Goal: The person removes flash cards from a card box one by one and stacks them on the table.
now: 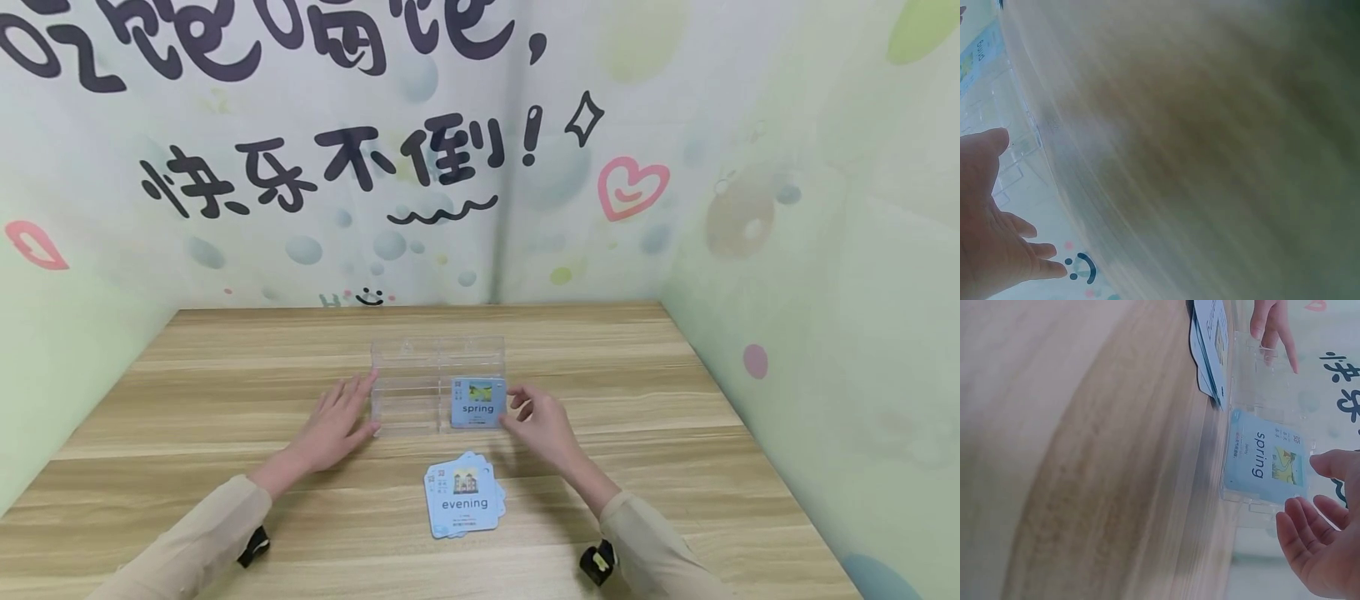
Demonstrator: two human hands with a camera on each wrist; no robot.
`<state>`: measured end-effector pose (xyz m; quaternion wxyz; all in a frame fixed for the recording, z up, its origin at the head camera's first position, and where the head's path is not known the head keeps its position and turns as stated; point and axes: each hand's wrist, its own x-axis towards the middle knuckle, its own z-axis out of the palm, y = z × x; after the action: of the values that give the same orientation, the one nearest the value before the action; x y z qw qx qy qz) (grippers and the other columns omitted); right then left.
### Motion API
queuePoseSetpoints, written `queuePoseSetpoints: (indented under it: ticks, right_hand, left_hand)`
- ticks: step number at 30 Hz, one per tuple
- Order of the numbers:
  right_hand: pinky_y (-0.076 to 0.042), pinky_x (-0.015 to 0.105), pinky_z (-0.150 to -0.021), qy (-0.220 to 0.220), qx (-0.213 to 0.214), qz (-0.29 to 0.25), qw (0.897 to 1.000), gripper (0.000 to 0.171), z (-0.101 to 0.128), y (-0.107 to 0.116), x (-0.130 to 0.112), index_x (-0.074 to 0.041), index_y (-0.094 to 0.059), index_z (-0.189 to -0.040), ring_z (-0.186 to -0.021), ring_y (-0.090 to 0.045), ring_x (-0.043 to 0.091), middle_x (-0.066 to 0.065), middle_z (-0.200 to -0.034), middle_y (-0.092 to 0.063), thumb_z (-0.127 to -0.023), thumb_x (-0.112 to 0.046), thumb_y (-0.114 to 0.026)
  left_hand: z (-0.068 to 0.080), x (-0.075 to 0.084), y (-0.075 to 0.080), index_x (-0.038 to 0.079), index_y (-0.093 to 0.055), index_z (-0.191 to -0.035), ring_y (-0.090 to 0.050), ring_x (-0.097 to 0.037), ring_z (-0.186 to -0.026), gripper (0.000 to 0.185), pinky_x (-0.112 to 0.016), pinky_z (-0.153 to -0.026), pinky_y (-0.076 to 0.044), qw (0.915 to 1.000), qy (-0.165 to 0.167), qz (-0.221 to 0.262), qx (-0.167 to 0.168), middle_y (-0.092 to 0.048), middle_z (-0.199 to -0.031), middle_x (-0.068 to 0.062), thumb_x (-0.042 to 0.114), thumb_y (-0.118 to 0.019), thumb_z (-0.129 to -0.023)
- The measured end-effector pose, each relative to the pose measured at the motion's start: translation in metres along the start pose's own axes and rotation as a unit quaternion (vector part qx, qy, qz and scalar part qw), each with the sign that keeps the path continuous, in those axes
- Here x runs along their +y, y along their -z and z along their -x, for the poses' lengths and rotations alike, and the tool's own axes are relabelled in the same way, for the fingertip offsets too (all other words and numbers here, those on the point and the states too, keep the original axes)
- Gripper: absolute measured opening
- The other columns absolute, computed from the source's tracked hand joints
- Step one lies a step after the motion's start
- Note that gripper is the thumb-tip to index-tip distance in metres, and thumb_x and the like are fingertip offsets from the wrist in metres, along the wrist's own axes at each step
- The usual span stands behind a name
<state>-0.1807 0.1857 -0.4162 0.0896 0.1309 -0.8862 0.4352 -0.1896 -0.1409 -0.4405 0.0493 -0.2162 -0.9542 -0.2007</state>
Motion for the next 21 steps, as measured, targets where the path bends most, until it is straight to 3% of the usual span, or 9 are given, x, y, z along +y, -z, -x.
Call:
queuePoseSetpoints:
  ticks: [11,21]
  right_hand:
    - [-0.051,0.024,-0.062,-0.003,0.028,-0.048,0.998,0.036,-0.011,-0.002,0.004,0.006,-0.059,-0.106,-0.073,-0.057,0.018,0.015,-0.088,-0.061,-0.073,-0.002,-0.072]
    - [-0.05,0.023,-0.062,-0.005,0.052,-0.05,0.997,0.038,-0.019,-0.004,0.011,0.004,-0.059,-0.108,-0.074,-0.058,0.019,0.011,-0.087,-0.06,-0.074,-0.005,-0.073]
  left_hand:
    - [-0.001,-0.001,-0.002,0.017,-0.005,-0.147,-0.016,-0.052,-0.128,0.076,-0.067,-0.099,-0.014,1.0,-0.003,0.0,0.004,-0.019,-0.144,-0.03,0.032,-0.054,-0.091]
    - [-0.001,0.0,-0.001,0.017,-0.006,-0.147,-0.016,-0.051,-0.129,0.076,-0.066,-0.099,-0.014,1.0,0.003,-0.001,0.002,-0.018,-0.144,-0.029,0.032,-0.054,-0.09]
